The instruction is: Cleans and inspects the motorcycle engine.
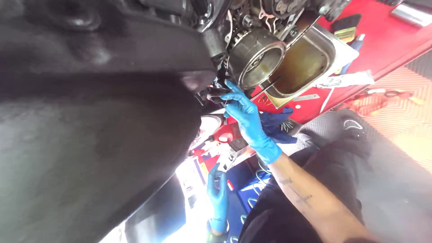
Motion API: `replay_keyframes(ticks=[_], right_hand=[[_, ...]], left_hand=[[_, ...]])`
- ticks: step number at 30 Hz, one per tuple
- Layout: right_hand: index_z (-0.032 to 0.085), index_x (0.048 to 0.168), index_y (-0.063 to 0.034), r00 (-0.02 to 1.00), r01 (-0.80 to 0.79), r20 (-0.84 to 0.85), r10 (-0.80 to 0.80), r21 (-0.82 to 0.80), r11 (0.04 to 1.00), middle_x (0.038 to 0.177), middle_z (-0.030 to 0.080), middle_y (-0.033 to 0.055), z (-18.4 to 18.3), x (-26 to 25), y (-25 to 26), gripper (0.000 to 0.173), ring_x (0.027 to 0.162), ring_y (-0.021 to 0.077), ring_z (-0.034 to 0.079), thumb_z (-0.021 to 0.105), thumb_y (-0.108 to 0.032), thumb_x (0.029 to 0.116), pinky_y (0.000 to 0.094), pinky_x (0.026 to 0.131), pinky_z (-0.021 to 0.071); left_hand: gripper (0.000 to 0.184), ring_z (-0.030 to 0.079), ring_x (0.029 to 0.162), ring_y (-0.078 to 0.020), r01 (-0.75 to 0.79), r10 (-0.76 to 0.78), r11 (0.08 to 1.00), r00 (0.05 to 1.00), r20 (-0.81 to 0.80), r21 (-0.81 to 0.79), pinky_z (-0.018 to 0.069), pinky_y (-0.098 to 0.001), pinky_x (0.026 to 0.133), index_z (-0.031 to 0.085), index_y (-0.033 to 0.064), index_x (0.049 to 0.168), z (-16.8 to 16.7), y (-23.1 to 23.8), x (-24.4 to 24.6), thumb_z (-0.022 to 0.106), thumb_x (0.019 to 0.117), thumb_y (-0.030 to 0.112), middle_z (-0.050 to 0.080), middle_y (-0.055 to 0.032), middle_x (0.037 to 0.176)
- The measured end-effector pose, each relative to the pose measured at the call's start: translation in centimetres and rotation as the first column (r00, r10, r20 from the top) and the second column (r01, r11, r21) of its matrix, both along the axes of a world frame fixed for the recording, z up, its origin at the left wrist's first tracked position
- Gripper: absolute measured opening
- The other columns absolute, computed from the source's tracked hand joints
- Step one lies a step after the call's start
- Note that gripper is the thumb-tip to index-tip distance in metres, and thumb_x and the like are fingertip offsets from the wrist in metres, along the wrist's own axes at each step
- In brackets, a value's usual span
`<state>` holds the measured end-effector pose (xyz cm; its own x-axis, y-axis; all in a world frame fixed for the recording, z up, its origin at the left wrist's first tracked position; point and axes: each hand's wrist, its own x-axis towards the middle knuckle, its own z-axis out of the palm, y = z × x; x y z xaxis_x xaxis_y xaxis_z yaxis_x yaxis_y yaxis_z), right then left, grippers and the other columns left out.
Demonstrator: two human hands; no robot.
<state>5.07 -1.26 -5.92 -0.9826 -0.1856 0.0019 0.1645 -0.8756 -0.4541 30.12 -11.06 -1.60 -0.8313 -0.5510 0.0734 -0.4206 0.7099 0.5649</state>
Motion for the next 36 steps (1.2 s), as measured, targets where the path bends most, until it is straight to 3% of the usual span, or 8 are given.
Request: replay_keyframes(ticks=[6, 11, 14, 18, 26, 30, 33, 36], right_hand=[[0.065, 0.113, 0.003, 0.994, -0.091, 0.014, 0.106, -0.407, 0.909, 0.116, 0.066, 0.0131, -0.6, -1.0, -1.1, 0.023, 0.08, 0.0104, 0.063, 0.059, 0.001, 0.0909, 0.0269, 0.074, 0.0553], [0.069, 0.109, 0.0021, 0.989, -0.144, -0.02, 0.146, -0.351, 0.925, 0.101, 0.069, 0.0047, -0.9, -2.3, -0.8, 0.022, 0.076, 0.006, 0.061, 0.065, 0.002, 0.0866, 0.025, 0.072, 0.0543], [0.07, 0.107, 0.0021, 0.987, -0.159, -0.049, 0.151, -0.294, 0.942, 0.113, 0.069, 0.0061, -1.0, -2.7, -0.5, 0.021, 0.076, 0.0014, 0.06, 0.067, 0.001, 0.0856, 0.0193, 0.068, 0.052], [0.067, 0.11, 0.0022, 0.987, -0.155, -0.077, 0.14, -0.264, 0.952, 0.087, 0.068, -0.0011, -0.9, -2.8, -0.5, 0.026, 0.073, 0.0032, 0.061, 0.071, 0.002, 0.0837, 0.0214, 0.069, 0.0528], [0.069, 0.108, 0.0034, 0.986, -0.153, -0.094, 0.141, -0.139, 0.978, 0.103, 0.072, 0.0057, -0.5, -2.8, -0.5, 0.027, 0.088, 0.0063, 0.065, 0.076, -0.001, 0.0824, 0.0241, 0.083, 0.0548], [0.072, 0.114, 0.0009, 0.98, 0.028, -0.197, 0.006, 0.166, 0.986, 0.116, 0.072, 0.0115, -0.4, -2.5, -1.4, 0.026, 0.095, 0.0116, 0.068, 0.073, -0.012, 0.0911, 0.0287, 0.086, 0.0588], [0.074, 0.115, -0.0056, 0.96, 0.147, -0.276, -0.034, 0.398, 0.906, 0.128, 0.069, 0.013, -0.4, -2.3, -1.7, 0.026, 0.119, 0.0191, 0.066, 0.067, -0.023, 0.0972, 0.0392, 0.1, 0.056], [0.075, 0.115, -0.0092, 0.947, 0.216, -0.319, -0.04, 0.539, 0.814, 0.133, 0.068, 0.0117, -0.1, -2.4, -1.4, 0.027, 0.12, 0.0203, 0.066, 0.063, -0.028, 0.0985, 0.0406, 0.1, 0.055]], left_hand=[[0.037, 0.067, 0.087, -0.0035, -0.043, 0.03, 0.997, 0.982, 0.186, 0.069, 0.0568, -0.0203, 0.08, 0.066, -0.0044, 0.124, -0.6, 1.4, 0.6, 0.06, 0.0957, 0.019, 0.071, -0.0071, 0.103], [0.034, 0.069, 0.09, -0.0078, -0.07, 0.046, 0.995, 0.952, 0.304, 0.067, 0.0583, -0.0248, 0.084, 0.066, -0.0056, 0.122, -1.4, 1.8, 0.8, 0.06, 0.0969, 0.016, 0.072, -0.0114, 0.106], [0.031, 0.069, 0.09, -0.0063, -0.08, 0.062, 0.996, 0.94, 0.336, 0.038, 0.0572, -0.0231, 0.084, 0.067, -0.0062, 0.122, -1.8, 2.2, 0.4, 0.061, 0.0965, 0.011, 0.072, -0.0124, 0.107], [0.03, 0.068, 0.085, -0.0053, -0.14, 0.109, 0.988, 0.922, 0.372, 0.059, 0.0579, -0.022, 0.08, 0.066, -0.0069, 0.121, -2.1, 2.9, -0.4, 0.062, 0.0954, 0.009, 0.072, -0.0107, 0.101], [0.032, 0.07, 0.085, -0.0105, -0.182, 0.139, 0.982, 0.873, 0.467, 0.048, 0.0591, -0.0286, 0.079, 0.068, -0.0007, 0.124, -2.7, 2.7, -1.1, 0.06, 0.097, 0.015, 0.073, -0.0096, 0.1], [0.032, 0.072, 0.087, -0.0137, -0.132, 0.083, 0.988, 0.89, 0.448, 0.08, 0.063, -0.0322, 0.076, 0.068, 0.0125, 0.129, -5.8, -1.1, 4.1, 0.065, 0.0998, 0.024, 0.074, -0.0042, 0.107], [0.031, 0.072, 0.087, -0.0131, -0.143, 0.093, 0.987, 0.884, 0.458, 0.076, 0.0626, -0.0316, 0.077, 0.069, 0.0089, 0.127, -5.2, -0.7, 3.3, 0.065, 0.0996, 0.024, 0.074, -0.0056, 0.104], [0.03, 0.071, 0.085, -0.0114, -0.178, 0.134, 0.983, 0.864, 0.485, 0.044, 0.0601, -0.0293, 0.079, 0.069, -0.0012, 0.121, -2.8, 2.1, -1.0, 0.062, 0.0968, 0.016, 0.074, -0.0091, 0.097]])
